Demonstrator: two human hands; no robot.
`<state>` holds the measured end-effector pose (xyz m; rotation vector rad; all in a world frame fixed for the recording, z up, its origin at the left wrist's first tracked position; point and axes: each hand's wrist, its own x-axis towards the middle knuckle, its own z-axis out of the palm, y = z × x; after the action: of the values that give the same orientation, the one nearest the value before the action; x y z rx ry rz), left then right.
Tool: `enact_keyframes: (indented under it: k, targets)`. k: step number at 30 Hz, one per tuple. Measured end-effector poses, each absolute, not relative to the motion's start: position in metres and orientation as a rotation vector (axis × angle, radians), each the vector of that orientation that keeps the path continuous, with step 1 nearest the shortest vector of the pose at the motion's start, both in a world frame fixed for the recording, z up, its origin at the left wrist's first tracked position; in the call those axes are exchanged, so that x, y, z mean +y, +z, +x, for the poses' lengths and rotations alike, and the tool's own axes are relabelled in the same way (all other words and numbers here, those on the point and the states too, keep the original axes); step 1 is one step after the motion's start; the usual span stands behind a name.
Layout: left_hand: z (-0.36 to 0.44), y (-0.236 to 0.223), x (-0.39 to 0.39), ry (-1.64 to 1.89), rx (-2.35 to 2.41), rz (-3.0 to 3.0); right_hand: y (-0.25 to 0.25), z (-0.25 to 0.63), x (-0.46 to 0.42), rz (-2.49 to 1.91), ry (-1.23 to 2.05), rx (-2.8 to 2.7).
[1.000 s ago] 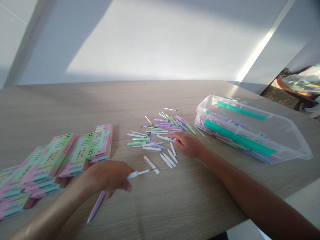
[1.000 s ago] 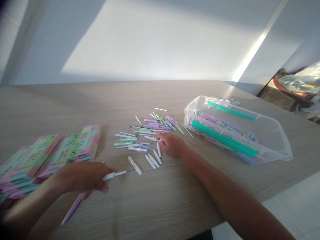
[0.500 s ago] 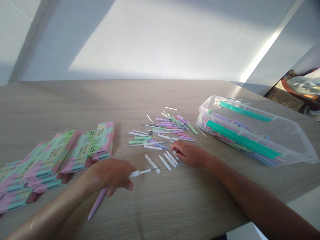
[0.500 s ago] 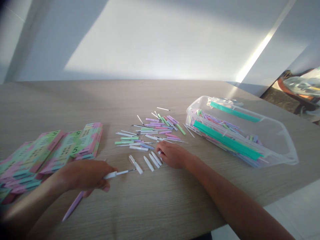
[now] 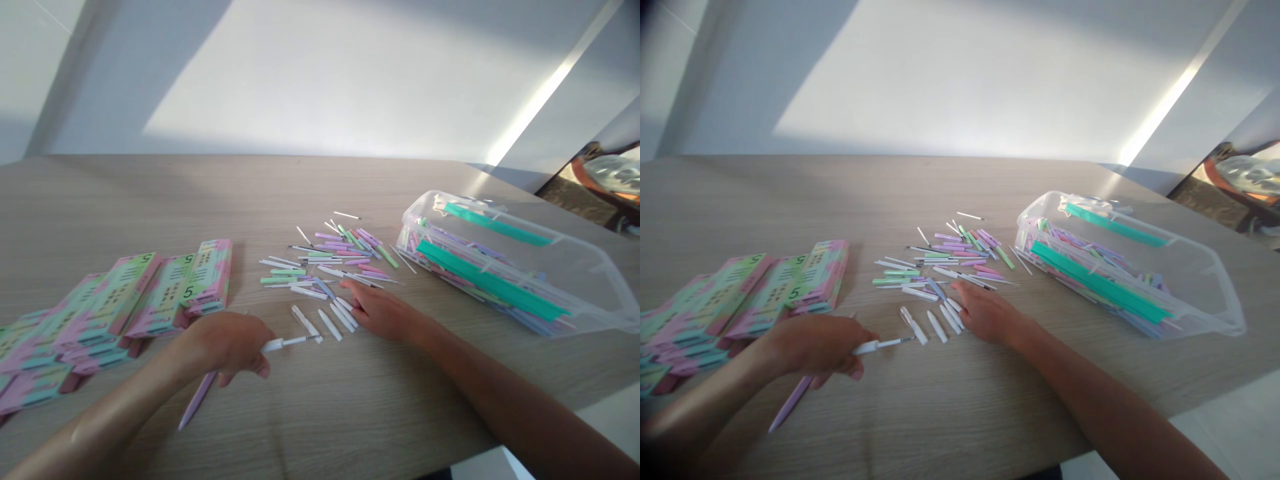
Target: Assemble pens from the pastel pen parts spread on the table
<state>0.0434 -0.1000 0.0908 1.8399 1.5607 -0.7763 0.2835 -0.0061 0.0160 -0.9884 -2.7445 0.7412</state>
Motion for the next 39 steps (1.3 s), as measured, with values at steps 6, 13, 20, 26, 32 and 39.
enact_keyframes:
  k: [6,13,20,26,32,39]
  targets:
    - [0.043,0.091,-0.099,-0.790,1.548,1.824,0.018,0.284,-0.012,-0.990,0.775,-2.755]
    - [0.046,0.093,-0.099,-0.827,1.541,1.832,0.021,0.291,0.001,-1.192,0.711,-2.674]
    - [0.047,0.095,-0.098,-0.808,1.560,1.799,0.023,0.280,-0.016,-1.291,0.601,-2.740]
    - [0.045,0.091,-0.100,-0.777,1.562,1.783,0.017,0.259,-0.047,-1.343,0.312,-2.762]
    - [0.044,0.091,-0.099,-0.769,1.567,1.792,0.016,0.254,-0.050,-1.345,0.311,-2.773]
    - [0.043,0.091,-0.100,-0.759,1.578,1.802,0.015,0.261,-0.046,-1.264,0.338,-2.806]
